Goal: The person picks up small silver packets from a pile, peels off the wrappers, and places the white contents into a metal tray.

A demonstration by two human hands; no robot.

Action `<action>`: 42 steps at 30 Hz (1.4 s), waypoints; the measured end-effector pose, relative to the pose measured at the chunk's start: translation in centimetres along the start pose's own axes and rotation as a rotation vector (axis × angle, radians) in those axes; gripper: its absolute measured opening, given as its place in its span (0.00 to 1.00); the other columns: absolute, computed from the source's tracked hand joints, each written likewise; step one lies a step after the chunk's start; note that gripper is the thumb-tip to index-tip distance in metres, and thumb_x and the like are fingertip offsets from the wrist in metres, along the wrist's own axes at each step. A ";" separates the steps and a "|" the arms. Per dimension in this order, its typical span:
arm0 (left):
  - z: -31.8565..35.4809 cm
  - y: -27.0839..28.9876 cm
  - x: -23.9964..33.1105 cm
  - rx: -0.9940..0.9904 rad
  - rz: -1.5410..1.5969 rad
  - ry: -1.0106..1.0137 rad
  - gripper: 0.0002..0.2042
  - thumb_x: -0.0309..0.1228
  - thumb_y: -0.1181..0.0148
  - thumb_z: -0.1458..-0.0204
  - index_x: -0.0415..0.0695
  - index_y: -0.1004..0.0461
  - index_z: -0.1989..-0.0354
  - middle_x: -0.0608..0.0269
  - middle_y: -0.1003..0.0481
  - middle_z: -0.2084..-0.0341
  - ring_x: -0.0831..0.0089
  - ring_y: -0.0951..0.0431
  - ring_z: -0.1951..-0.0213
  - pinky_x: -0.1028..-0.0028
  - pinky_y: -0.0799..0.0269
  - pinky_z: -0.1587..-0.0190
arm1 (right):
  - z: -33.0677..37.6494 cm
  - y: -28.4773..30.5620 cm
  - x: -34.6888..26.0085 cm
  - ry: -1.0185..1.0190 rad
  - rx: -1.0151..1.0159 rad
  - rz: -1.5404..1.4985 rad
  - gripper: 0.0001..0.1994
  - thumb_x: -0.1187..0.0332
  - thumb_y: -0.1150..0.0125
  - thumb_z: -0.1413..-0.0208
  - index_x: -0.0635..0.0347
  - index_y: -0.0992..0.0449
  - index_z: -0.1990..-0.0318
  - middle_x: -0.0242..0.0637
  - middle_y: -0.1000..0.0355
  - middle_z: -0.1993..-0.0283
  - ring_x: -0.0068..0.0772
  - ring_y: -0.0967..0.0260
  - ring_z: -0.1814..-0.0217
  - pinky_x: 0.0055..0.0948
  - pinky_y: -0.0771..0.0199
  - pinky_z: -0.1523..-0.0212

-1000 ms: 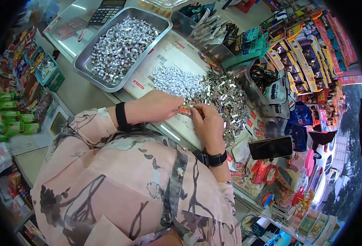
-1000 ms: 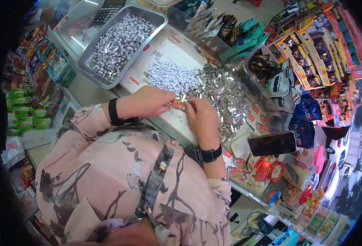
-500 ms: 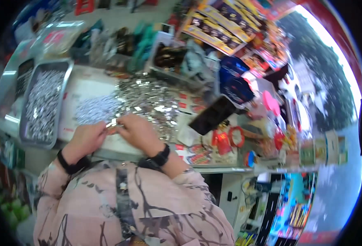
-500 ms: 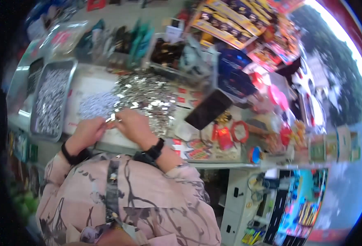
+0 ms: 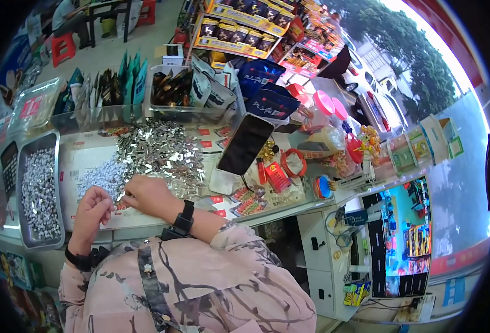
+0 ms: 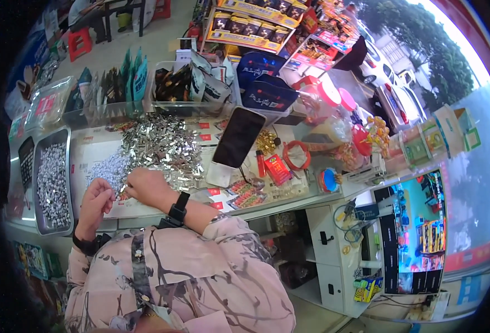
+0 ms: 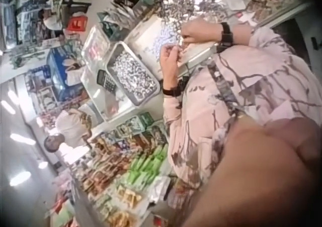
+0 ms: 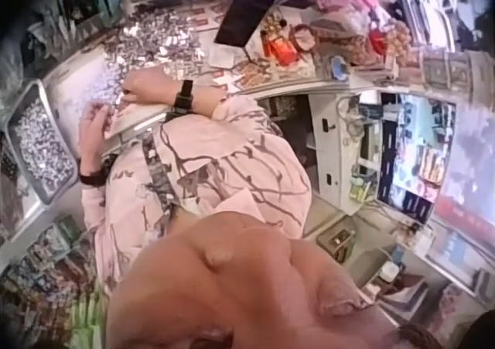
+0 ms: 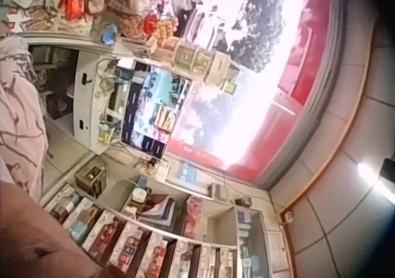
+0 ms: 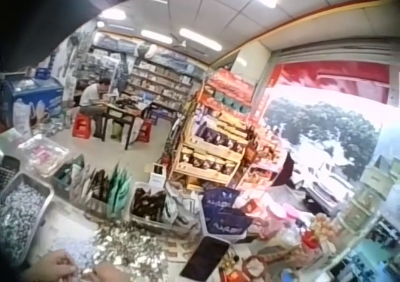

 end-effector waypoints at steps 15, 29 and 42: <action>-0.8 -0.2 -0.9 0.040 0.267 0.033 0.03 0.28 0.50 0.44 0.44 0.33 0.63 0.68 0.31 0.77 0.85 0.35 0.78 0.88 0.40 0.79 | 0.1 0.6 1.5 -0.114 -0.073 -0.106 0.10 0.60 0.42 0.53 0.56 0.24 0.72 0.39 0.29 0.71 0.42 0.29 0.66 0.37 0.30 0.69; -0.2 -1.1 -3.0 -0.025 0.309 0.040 0.08 0.31 0.48 0.44 0.40 0.32 0.62 0.64 0.27 0.72 0.81 0.29 0.73 0.83 0.33 0.72 | 0.8 0.5 -0.4 0.023 -0.109 -0.034 0.08 0.67 0.39 0.52 0.61 0.24 0.66 0.43 0.28 0.72 0.39 0.29 0.72 0.31 0.31 0.71; -2.1 -2.4 -1.7 -0.096 0.314 -0.022 0.07 0.33 0.48 0.45 0.42 0.31 0.64 0.68 0.28 0.74 0.82 0.31 0.75 0.83 0.35 0.72 | 0.3 2.0 -0.6 -0.335 -0.207 -0.872 0.04 0.77 0.48 0.47 0.67 0.29 0.64 0.33 0.29 0.68 0.22 0.33 0.69 0.20 0.31 0.65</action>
Point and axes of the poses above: each hand's wrist, its own z-axis away from the middle knuckle, its own y-axis out of the back of the hand, x = y × z, the point moved 5 cm from there along -z, towards the middle knuckle
